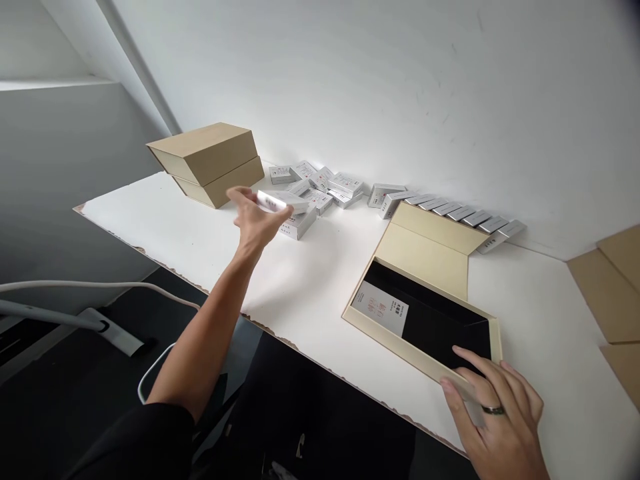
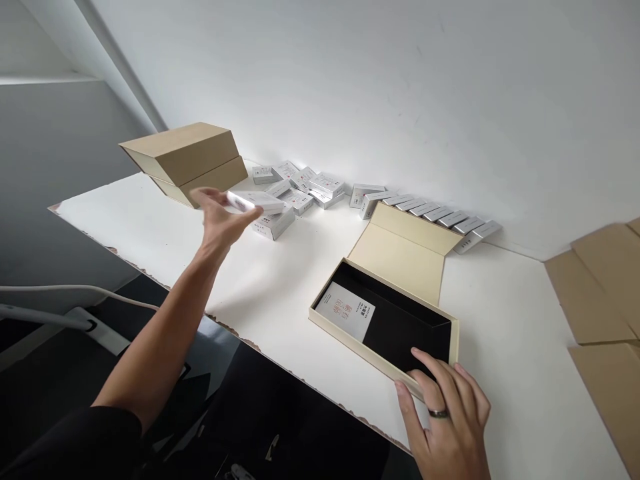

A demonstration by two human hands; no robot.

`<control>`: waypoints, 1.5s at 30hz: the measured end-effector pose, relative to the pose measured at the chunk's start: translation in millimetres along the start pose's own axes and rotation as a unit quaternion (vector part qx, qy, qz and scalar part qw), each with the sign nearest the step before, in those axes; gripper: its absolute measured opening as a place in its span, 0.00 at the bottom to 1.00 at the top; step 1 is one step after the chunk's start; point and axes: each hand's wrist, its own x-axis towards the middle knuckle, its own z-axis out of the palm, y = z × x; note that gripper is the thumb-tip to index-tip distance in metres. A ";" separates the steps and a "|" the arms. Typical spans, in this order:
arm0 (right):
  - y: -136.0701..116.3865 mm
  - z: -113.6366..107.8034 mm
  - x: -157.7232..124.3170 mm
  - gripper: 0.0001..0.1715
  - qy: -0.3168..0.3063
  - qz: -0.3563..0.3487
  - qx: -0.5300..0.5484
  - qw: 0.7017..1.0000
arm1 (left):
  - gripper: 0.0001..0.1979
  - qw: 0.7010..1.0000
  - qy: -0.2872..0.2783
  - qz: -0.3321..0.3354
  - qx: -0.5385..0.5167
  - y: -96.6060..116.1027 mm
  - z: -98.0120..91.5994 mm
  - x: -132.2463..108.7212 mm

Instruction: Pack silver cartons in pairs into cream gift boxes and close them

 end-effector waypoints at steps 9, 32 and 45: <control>-1.6 -0.4 -0.1 0.09 0.026 0.014 -0.007 1.000 | 0.12 0.897 -0.225 0.362 -0.115 82.9 12.0 -14.9; -3.3 3.2 3.9 0.09 0.051 0.018 -0.035 0.998 | 0.34 0.798 -0.562 0.218 0.012 14.8 -76.6 -51.7; -8.5 8.5 5.3 0.13 0.071 0.034 -0.046 0.996 | 0.21 0.647 -0.571 0.503 -0.045 172.1 13.7 -95.7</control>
